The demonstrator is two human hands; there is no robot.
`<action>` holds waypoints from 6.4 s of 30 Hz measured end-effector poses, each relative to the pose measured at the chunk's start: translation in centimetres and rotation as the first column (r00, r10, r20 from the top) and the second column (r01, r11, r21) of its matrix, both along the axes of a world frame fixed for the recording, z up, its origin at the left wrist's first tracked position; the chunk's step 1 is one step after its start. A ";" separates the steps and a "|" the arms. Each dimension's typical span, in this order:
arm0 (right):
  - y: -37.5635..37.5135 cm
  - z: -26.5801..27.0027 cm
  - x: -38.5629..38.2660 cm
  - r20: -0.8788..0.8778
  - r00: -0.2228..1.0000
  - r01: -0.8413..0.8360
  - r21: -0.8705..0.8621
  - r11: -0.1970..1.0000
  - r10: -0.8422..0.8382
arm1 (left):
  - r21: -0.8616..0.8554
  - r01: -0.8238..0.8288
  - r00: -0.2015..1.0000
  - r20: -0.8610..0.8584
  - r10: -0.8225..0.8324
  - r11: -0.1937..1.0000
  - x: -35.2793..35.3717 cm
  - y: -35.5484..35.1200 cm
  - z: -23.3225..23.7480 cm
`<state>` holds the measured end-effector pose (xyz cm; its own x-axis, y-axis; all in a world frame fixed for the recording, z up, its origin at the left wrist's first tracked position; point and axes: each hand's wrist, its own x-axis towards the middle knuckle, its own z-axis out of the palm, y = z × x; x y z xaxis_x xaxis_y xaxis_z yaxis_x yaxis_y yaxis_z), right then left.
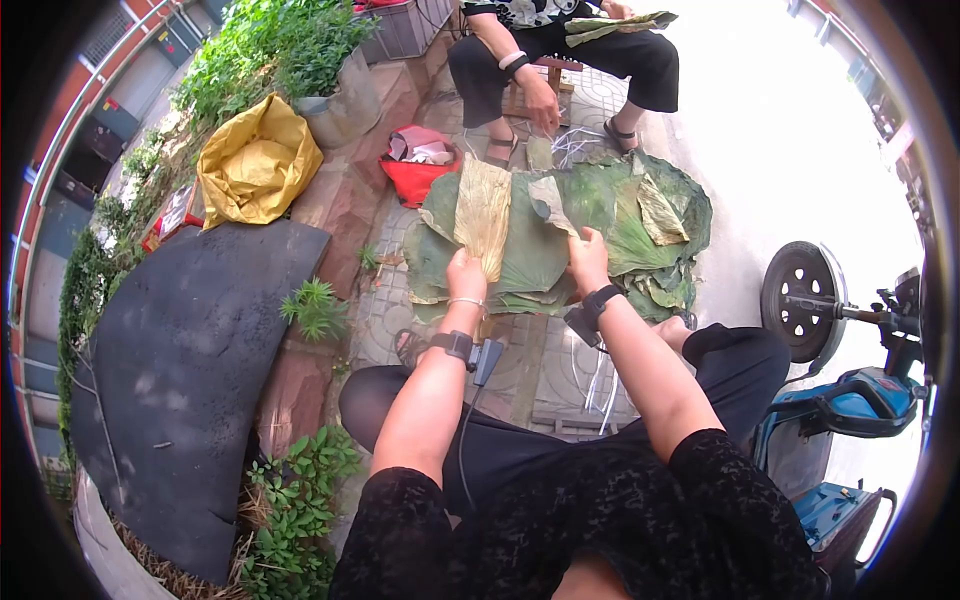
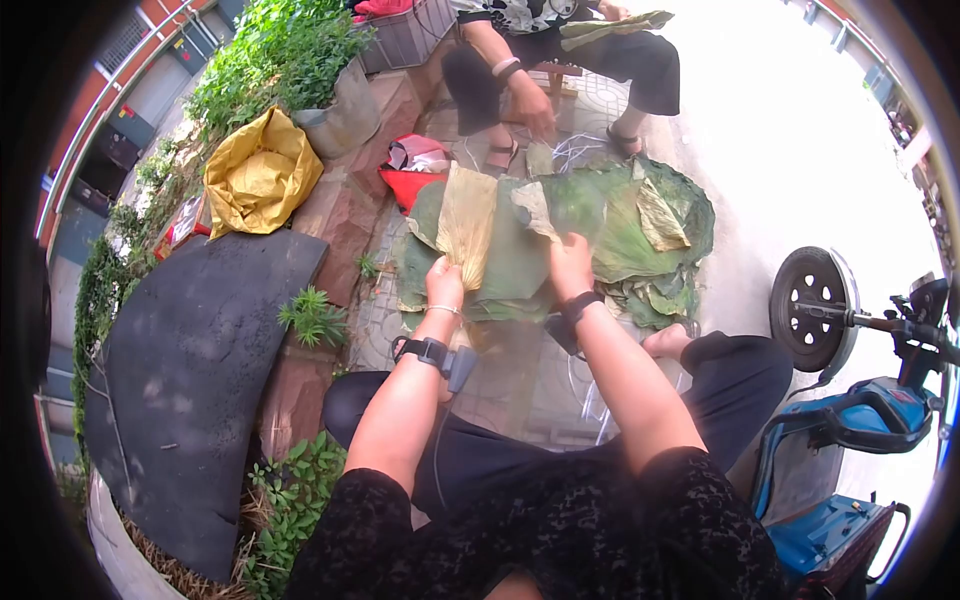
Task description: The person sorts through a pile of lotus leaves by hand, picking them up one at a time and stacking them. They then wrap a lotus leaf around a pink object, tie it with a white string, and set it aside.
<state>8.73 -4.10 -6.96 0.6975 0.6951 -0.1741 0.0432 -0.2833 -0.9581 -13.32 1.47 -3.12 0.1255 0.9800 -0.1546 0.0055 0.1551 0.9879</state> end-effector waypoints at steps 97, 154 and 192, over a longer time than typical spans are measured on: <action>2.9 7.6 6.2 0.898 0.164 -0.196 -0.376 0.906 0.408 | -0.178 0.695 -0.076 -0.981 -0.176 0.697 6.0 -2.3 6.5; 6.9 5.4 12.2 0.552 0.756 -0.312 -0.168 0.935 0.352 | -0.527 0.145 0.977 0.209 -0.037 0.837 7.2 1.9 3.7; -0.3 12.6 4.1 0.283 0.563 -0.787 0.469 0.400 0.776 | -0.584 0.337 0.906 0.415 -0.085 0.738 5.5 3.2 2.0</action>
<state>12.87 -4.37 5.66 -0.1981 0.9043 0.3781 0.0067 0.3870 -0.9220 -7.84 4.64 -1.16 0.4834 0.6095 -0.6284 -0.1964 0.7750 0.6006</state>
